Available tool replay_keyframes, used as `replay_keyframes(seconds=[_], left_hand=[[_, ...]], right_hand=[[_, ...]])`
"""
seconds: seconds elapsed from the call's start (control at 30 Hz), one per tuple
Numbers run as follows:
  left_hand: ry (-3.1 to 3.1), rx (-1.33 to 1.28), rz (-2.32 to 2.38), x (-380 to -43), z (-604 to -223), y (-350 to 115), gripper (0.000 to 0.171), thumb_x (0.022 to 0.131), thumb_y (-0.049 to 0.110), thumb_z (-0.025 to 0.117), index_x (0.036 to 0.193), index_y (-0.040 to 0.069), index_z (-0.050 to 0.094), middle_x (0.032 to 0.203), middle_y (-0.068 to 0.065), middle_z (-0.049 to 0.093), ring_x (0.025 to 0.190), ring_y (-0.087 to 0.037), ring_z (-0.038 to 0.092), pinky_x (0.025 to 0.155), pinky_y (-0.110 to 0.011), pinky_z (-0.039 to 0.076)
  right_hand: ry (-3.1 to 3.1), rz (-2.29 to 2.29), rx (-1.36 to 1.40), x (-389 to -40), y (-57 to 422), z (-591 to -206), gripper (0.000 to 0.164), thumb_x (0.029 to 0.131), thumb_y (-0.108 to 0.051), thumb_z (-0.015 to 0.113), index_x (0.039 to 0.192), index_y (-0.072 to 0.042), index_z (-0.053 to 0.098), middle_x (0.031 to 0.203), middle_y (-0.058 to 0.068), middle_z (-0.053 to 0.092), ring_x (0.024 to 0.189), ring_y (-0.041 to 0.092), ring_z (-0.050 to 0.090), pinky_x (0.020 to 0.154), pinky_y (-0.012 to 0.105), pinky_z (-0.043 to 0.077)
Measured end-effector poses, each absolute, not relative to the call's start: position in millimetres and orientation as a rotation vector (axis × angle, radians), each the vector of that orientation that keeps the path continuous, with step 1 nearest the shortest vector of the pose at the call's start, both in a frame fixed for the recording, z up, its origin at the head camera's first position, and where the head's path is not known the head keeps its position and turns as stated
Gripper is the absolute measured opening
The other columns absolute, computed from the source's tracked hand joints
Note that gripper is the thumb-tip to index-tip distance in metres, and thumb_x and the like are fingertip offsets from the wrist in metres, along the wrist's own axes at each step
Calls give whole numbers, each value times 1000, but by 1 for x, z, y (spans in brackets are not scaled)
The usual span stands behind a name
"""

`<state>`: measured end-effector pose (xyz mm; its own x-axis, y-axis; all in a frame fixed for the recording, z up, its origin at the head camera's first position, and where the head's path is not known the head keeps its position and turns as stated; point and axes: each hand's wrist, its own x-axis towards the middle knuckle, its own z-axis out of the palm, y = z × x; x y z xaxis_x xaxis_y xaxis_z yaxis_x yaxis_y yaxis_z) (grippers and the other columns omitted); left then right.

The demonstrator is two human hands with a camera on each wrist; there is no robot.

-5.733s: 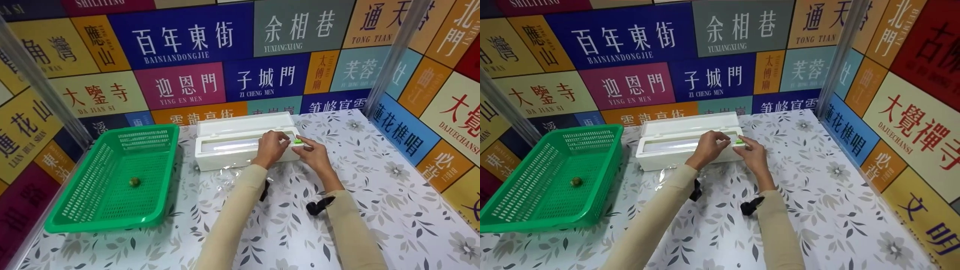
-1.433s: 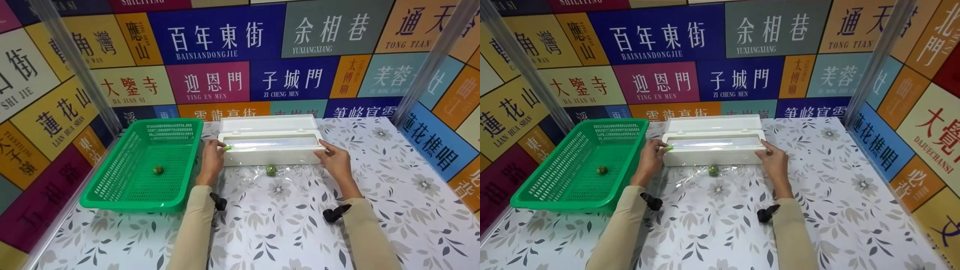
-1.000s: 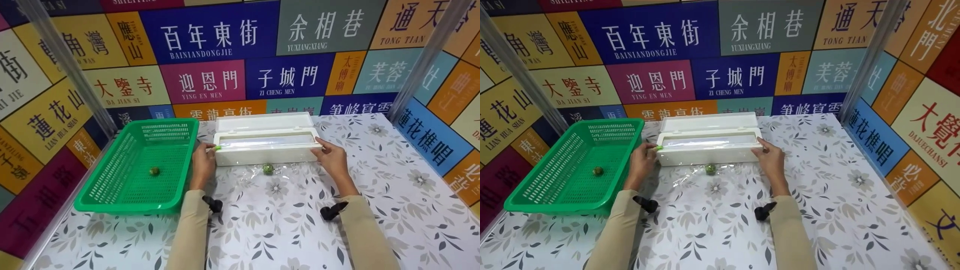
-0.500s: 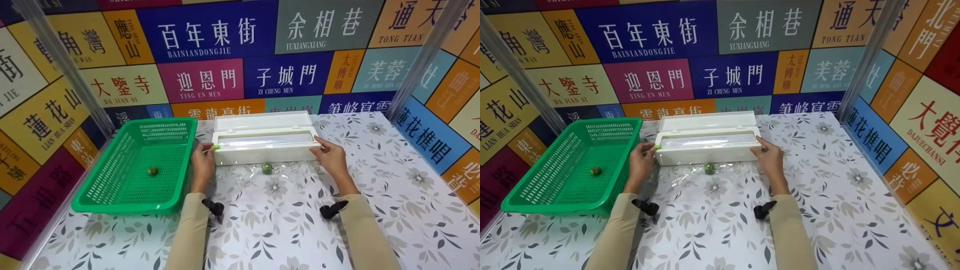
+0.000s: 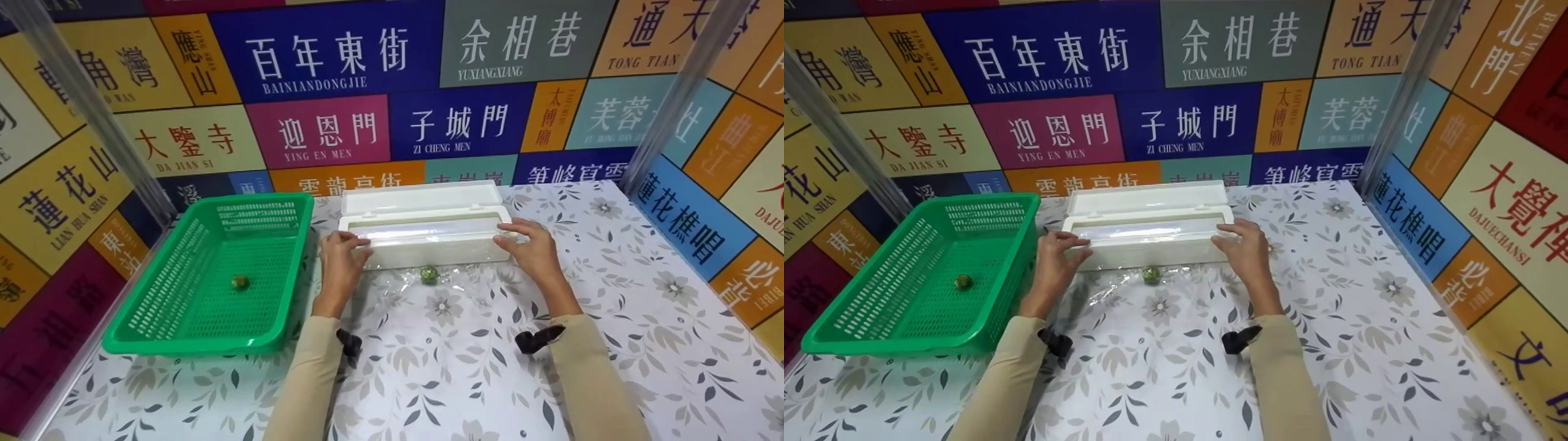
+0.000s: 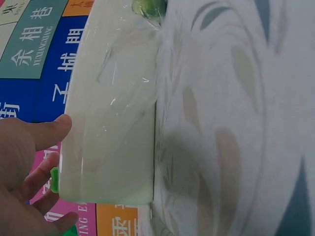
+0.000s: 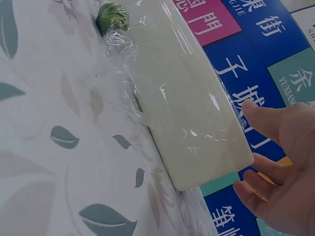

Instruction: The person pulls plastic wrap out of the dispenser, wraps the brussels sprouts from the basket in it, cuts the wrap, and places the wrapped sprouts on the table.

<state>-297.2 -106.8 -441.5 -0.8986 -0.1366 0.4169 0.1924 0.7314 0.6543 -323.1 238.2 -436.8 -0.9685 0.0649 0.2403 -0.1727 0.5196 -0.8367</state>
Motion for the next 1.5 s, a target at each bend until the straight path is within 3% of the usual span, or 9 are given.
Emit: replay_keyframes(seconds=[0.4,0.87,1.17,1.4,1.5], left_hand=[[-2349,-111,-864,-301,-447,-110,5,82,9,80,86,5,81,96,-14,68,101,-33,56,93,-49,44],[-2418,-125,-843,-296,-443,-108,5,86,8,77,88,4,77,98,-14,71,112,-34,59,98,-52,43],[-2370,-205,-817,-292,-442,-108,5,83,6,78,86,4,75,92,-12,74,106,-35,63,94,-54,47],[-2363,-227,-856,-282,-435,-105,5,83,3,78,86,4,75,88,-11,76,103,-33,63,101,-55,42],[-2403,-233,-862,-276,-431,-104,9,84,4,77,93,5,75,88,-10,76,104,-33,62,101,-54,41]], right_hand=[[-2399,1340,37,-327,228,-447,21,88,-9,77,103,6,76,136,23,60,135,37,49,117,44,37],[-2412,1276,147,-326,225,-447,12,90,-2,70,92,10,69,132,26,59,132,42,48,117,48,33],[-2376,1342,135,-325,224,-444,8,92,2,64,93,10,65,121,27,65,123,40,55,112,47,37],[-2480,1375,119,-319,232,-432,16,96,-8,64,104,5,68,117,24,68,120,35,58,108,49,41],[-2573,1362,161,-314,238,-426,18,98,-13,63,106,2,68,119,22,68,113,33,59,97,42,46]])
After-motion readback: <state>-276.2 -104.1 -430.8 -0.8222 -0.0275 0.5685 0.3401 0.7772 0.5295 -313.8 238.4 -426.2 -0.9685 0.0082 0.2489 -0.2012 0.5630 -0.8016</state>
